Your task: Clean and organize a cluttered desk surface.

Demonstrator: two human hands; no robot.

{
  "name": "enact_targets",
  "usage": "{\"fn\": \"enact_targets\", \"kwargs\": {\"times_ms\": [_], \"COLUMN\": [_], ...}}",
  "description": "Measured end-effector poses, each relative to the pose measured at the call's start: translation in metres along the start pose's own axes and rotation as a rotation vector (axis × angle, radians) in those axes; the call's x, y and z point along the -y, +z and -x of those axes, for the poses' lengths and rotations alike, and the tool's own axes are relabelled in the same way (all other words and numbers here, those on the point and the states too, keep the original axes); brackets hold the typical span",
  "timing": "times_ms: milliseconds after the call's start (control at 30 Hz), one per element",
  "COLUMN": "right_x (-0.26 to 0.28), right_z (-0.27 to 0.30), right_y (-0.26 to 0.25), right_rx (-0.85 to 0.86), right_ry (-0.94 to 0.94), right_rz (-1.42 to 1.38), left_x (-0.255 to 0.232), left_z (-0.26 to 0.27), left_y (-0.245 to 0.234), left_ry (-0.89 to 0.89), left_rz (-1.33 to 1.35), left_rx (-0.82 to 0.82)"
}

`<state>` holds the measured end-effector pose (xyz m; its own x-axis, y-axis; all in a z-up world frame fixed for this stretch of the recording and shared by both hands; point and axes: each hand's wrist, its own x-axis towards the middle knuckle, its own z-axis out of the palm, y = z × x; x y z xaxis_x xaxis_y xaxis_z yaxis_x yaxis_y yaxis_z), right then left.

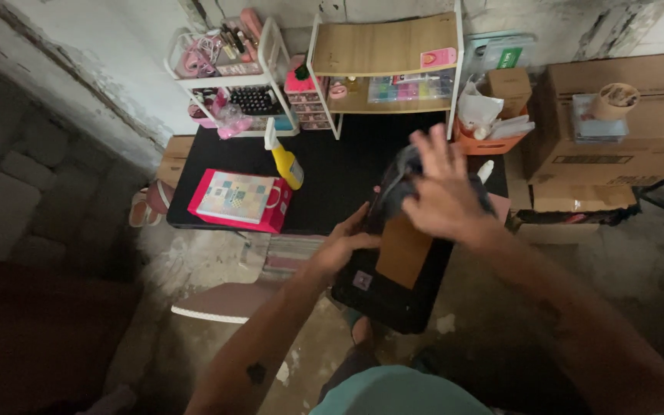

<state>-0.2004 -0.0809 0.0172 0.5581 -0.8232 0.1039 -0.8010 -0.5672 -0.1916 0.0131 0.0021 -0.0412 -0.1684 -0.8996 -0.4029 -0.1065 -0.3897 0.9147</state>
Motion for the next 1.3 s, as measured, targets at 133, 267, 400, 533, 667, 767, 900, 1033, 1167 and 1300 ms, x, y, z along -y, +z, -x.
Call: {"fn": "enact_targets", "kwargs": {"times_ms": [133, 267, 400, 533, 667, 767, 900, 1033, 1167, 1300], "right_x": [0.033, 0.06, 0.078, 0.072, 0.071, 0.059, 0.04, 0.058, 0.076, 0.078], "right_z": [0.02, 0.043, 0.059, 0.064, 0.05, 0.032, 0.018, 0.029, 0.05, 0.058], "right_y": [-0.009, -0.007, -0.015, 0.005, -0.004, -0.005, 0.019, 0.014, 0.008, 0.021], "right_rx": [0.02, 0.15, 0.242, 0.229, 0.157, 0.124, -0.117, -0.051, 0.145, 0.205], "right_ry": [-0.172, -0.331, -0.384, -0.45, -0.322, -0.201, -0.22, -0.281, -0.433, -0.486], "right_rz": [-0.209, -0.291, -0.406, -0.449, -0.324, -0.258, -0.255, -0.287, -0.394, -0.517], "left_x": [0.002, -0.004, 0.019, 0.008, -0.012, 0.001, 0.006, 0.012, 0.021, 0.013], "left_z": [0.0, 0.002, -0.017, -0.007, 0.011, 0.001, -0.003, -0.009, -0.015, -0.023], "left_y": [0.001, -0.001, -0.014, -0.012, -0.005, -0.001, -0.002, -0.009, -0.017, -0.022], "left_ry": [0.039, -0.031, -0.112, 0.071, -0.11, 0.086, 0.124, 0.112, 0.217, 0.121], "left_rz": [0.304, 0.472, 0.563, 0.486, 0.307, 0.416, 0.463, 0.635, 0.717, 0.449], "left_rx": [0.062, 0.075, 0.02, -0.043, -0.145, -0.091, -0.061, 0.006, 0.013, -0.217]}}
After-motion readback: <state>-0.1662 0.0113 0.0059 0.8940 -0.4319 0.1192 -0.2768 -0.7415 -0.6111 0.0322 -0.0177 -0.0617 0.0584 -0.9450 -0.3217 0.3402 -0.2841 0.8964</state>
